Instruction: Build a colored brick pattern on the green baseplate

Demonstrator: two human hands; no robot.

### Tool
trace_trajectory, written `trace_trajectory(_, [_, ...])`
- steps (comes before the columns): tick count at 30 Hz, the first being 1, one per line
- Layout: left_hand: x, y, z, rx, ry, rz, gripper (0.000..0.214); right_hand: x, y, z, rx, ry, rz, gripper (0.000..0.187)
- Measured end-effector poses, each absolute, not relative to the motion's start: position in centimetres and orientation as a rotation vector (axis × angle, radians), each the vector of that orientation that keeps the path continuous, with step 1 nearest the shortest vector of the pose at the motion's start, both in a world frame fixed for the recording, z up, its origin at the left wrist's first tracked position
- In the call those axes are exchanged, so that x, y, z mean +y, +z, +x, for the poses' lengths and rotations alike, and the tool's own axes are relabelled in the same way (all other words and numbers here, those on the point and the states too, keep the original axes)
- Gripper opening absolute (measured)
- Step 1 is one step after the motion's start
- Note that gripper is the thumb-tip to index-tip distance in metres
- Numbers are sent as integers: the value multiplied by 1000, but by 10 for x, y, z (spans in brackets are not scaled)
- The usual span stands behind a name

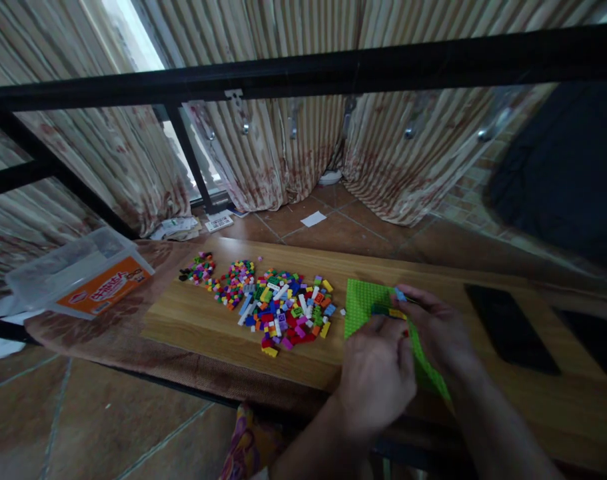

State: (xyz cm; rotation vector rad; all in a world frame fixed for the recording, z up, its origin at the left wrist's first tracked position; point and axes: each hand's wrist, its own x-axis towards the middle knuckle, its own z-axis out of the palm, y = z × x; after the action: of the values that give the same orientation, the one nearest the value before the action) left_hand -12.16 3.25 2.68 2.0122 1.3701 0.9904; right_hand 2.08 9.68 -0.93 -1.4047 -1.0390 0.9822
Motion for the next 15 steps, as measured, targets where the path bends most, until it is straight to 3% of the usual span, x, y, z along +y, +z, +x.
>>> trace_trajectory(5, [62,14,-150,1778,733,2065,26,103,-22,44,-1150,750,-1470,34])
trace_trajectory(10, [86,-1,-157,1828,456,2363,23,99,-21,48,-1427,660,-1577,23])
trace_trajectory(15, [92,-10,-154,1910,342,2395,23,99,-23,42,-1603,594,-1572,25])
